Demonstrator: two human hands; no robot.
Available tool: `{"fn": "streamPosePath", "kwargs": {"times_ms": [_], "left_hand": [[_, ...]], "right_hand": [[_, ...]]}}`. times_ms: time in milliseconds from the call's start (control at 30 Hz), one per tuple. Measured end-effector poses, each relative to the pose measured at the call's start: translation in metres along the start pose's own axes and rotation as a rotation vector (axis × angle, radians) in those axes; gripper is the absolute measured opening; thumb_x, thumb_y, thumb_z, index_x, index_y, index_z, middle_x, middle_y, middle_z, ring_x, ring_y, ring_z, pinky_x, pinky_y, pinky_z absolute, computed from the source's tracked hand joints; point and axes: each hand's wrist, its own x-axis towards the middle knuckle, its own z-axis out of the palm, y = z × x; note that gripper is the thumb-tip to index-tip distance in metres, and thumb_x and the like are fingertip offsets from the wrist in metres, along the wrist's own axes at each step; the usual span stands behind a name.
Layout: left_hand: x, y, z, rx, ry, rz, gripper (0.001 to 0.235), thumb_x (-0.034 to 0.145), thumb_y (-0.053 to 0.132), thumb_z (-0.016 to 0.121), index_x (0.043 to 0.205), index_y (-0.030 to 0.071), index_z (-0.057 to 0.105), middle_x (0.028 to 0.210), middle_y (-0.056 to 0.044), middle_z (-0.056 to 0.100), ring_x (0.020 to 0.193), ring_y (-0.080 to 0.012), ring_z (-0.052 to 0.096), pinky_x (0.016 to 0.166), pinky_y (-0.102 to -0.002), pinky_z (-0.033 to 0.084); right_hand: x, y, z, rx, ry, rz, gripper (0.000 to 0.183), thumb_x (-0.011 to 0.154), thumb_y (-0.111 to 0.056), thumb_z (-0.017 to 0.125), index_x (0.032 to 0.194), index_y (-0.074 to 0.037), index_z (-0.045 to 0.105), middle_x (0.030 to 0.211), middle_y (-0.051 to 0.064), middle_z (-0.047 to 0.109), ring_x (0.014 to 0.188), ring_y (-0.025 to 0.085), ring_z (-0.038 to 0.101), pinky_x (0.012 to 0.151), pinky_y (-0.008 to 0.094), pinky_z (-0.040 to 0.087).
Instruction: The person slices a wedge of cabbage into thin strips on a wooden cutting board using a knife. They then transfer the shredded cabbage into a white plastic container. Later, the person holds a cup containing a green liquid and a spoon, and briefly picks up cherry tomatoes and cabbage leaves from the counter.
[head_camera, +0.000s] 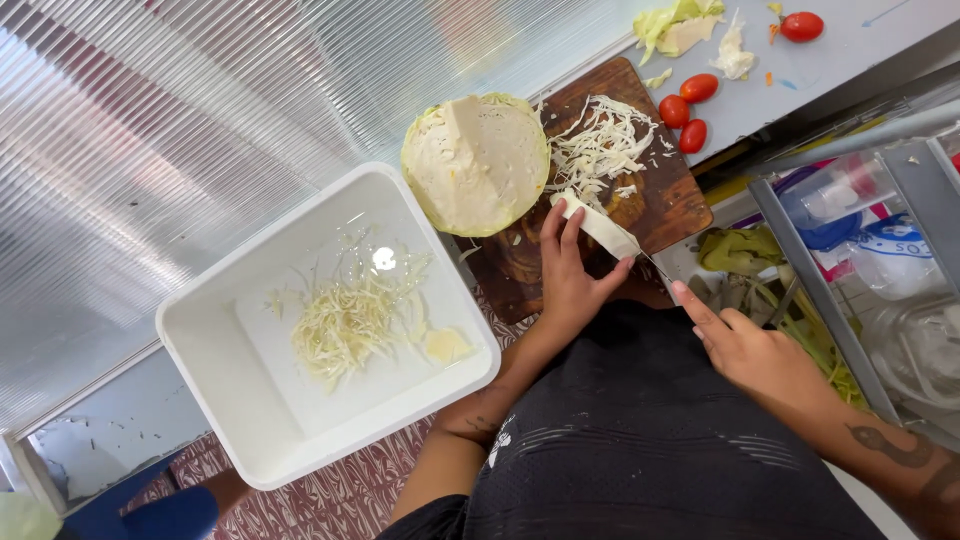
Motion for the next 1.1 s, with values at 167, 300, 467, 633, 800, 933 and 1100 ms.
{"fn": "streamPosePath", "kwargs": {"times_ms": [167, 300, 467, 633, 800, 933, 1100], "left_hand": [[-0.001, -0.002, 0.001, -0.008, -0.002, 0.014, 0.082, 0.088, 0.033, 0.08, 0.153, 0.016, 0.033, 0.161, -0.015, 0.024, 0.152, -0.0349, 0.033, 0.123, -0.052, 0.037], [-0.002, -0.002, 0.002, -0.054, -0.002, 0.014, 0.083, 0.089, 0.029, 0.081, 0.155, 0.013, 0.032, 0.163, -0.014, 0.021, 0.154, -0.0346, 0.031, 0.126, -0.052, 0.036], [-0.002, -0.004, 0.002, -0.084, -0.013, 0.006, 0.082, 0.089, 0.028, 0.081, 0.154, 0.015, 0.033, 0.163, -0.014, 0.02, 0.154, -0.0348, 0.031, 0.126, -0.053, 0.034], [-0.002, -0.006, 0.003, -0.102, -0.033, -0.001, 0.081, 0.089, 0.028, 0.08, 0.154, 0.016, 0.033, 0.163, -0.014, 0.019, 0.153, -0.0351, 0.03, 0.126, -0.053, 0.034], [0.002, -0.015, 0.011, -0.118, 0.013, 0.041, 0.09, 0.077, 0.025, 0.087, 0.149, 0.002, 0.039, 0.157, -0.025, 0.019, 0.143, -0.0493, 0.035, 0.114, -0.061, 0.038], [0.003, -0.013, 0.012, -0.144, 0.003, 0.023, 0.09, 0.077, 0.024, 0.087, 0.15, 0.003, 0.038, 0.157, -0.025, 0.019, 0.144, -0.0506, 0.033, 0.115, -0.062, 0.036], [0.005, -0.002, 0.011, -0.121, 0.001, -0.011, 0.076, 0.088, 0.03, 0.079, 0.149, 0.011, 0.037, 0.158, -0.017, 0.022, 0.151, -0.0374, 0.03, 0.126, -0.052, 0.031]], "right_hand": [[0.0, -0.003, -0.007, 0.004, 0.009, -0.019, 0.076, 0.101, -0.038, 0.041, 0.165, -0.045, 0.001, 0.088, 0.003, 0.057, 0.054, 0.032, 0.064, 0.052, 0.044, 0.046], [0.003, -0.003, -0.006, 0.006, 0.101, -0.083, 0.075, 0.1, -0.034, 0.046, 0.165, -0.037, 0.009, 0.081, 0.002, 0.058, 0.047, 0.025, 0.057, 0.044, 0.039, 0.044], [0.015, -0.001, 0.001, -0.065, 0.206, -0.13, 0.072, 0.101, -0.035, 0.045, 0.165, -0.038, 0.011, 0.075, 0.0, 0.051, 0.043, 0.026, 0.058, 0.04, 0.041, 0.047], [0.03, -0.009, 0.003, -0.089, 0.342, -0.181, 0.071, 0.101, -0.031, 0.048, 0.164, -0.034, 0.016, 0.073, 0.001, 0.049, 0.039, 0.027, 0.051, 0.039, 0.044, 0.048], [0.032, -0.036, -0.032, -0.053, 0.65, -0.259, 0.061, 0.101, -0.023, 0.044, 0.161, -0.03, 0.036, 0.066, 0.002, 0.055, 0.039, 0.022, 0.059, 0.037, 0.033, 0.056], [0.038, -0.039, -0.036, 0.002, 0.593, -0.25, 0.061, 0.102, -0.021, 0.041, 0.162, -0.028, 0.033, 0.067, 0.005, 0.057, 0.039, 0.025, 0.06, 0.036, 0.035, 0.056], [0.019, -0.028, -0.048, 0.009, 0.07, -0.079, 0.074, 0.102, -0.036, 0.041, 0.166, -0.039, 0.003, 0.077, 0.006, 0.056, 0.053, 0.032, 0.066, 0.051, 0.045, 0.054]]}}
